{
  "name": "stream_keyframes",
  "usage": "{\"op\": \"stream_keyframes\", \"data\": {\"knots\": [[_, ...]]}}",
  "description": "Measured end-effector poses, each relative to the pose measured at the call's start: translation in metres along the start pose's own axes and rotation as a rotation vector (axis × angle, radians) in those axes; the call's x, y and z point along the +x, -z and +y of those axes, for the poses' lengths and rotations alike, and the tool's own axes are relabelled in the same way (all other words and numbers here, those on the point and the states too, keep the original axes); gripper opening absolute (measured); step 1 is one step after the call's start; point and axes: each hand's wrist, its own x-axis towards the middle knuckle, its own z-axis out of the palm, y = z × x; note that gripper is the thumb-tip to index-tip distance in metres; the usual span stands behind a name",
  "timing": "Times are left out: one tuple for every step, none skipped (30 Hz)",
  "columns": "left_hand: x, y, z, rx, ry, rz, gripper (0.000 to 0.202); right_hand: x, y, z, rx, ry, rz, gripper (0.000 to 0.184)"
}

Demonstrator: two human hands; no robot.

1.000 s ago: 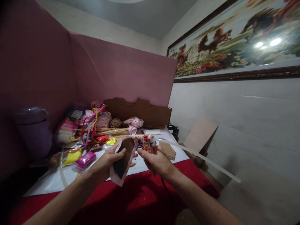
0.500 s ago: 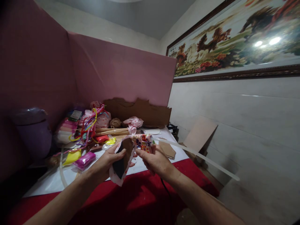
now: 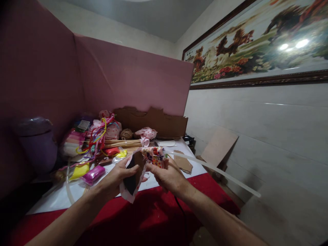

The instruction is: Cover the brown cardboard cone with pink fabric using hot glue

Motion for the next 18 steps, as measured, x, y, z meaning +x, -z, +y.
{"op": "stream_keyframes", "data": {"knots": [[0.0000,0.0003,-0.0003,0.002,-0.002,0.000,0.046,0.0000,-0.0002,-0.0004,0.004,0.002,0.001,0.044],[0.0000,0.0006,-0.0006,0.004,-0.003,0.003,0.047,-0.0001,-0.0004,-0.0010,0.007,0.004,-0.002,0.044],[-0.0001,0.0009,-0.0009,0.009,0.001,0.003,0.047,-0.0002,-0.0006,-0.0018,0.008,0.006,-0.008,0.044],[-0.0002,0.0011,-0.0010,0.014,0.005,0.004,0.048,-0.0005,-0.0009,-0.0027,0.006,0.006,-0.017,0.044],[-0.0003,0.0012,-0.0011,0.018,0.007,0.003,0.049,-0.0009,-0.0011,-0.0037,-0.002,0.006,-0.023,0.044],[-0.0004,0.0011,-0.0011,0.020,0.007,0.001,0.049,-0.0013,-0.0014,-0.0047,-0.015,0.007,-0.027,0.044],[-0.0005,0.0010,-0.0010,0.021,0.008,-0.003,0.049,-0.0017,-0.0017,-0.0054,-0.034,0.007,-0.029,0.044],[-0.0006,0.0007,-0.0008,0.020,0.007,-0.005,0.049,-0.0021,-0.0020,-0.0059,-0.054,0.005,-0.029,0.045],[-0.0007,0.0004,-0.0005,0.019,0.006,-0.008,0.048,-0.0024,-0.0023,-0.0058,-0.073,0.003,-0.026,0.047],[-0.0007,0.0001,-0.0003,0.018,0.004,-0.008,0.049,-0.0026,-0.0025,-0.0053,-0.088,0.002,-0.021,0.048],[-0.0007,-0.0002,0.0000,0.017,0.003,-0.012,0.049,-0.0027,-0.0026,-0.0044,-0.097,0.001,-0.016,0.049],[-0.0006,-0.0004,0.0002,0.015,0.000,-0.013,0.050,-0.0027,-0.0026,-0.0032,-0.100,-0.001,-0.014,0.049],[-0.0006,-0.0005,0.0004,0.013,-0.004,-0.015,0.051,-0.0025,-0.0026,-0.0019,-0.097,-0.006,-0.013,0.049],[-0.0005,-0.0006,0.0006,0.013,-0.007,-0.017,0.051,-0.0024,-0.0026,-0.0007,-0.091,-0.012,-0.018,0.049],[-0.0005,-0.0007,0.0009,0.015,-0.007,-0.017,0.051,-0.0023,-0.0026,0.0001,-0.085,-0.015,-0.022,0.048],[-0.0006,-0.0010,0.0013,0.020,-0.006,-0.016,0.051,-0.0023,-0.0025,0.0005,-0.080,-0.013,-0.027,0.047],[-0.0008,-0.0015,0.0017,0.029,-0.004,-0.014,0.050,-0.0023,-0.0023,0.0003,-0.077,-0.007,-0.029,0.047],[-0.0011,-0.0021,0.0023,0.039,-0.004,-0.014,0.049,-0.0024,-0.0022,-0.0005,-0.073,0.002,-0.029,0.046]]}}
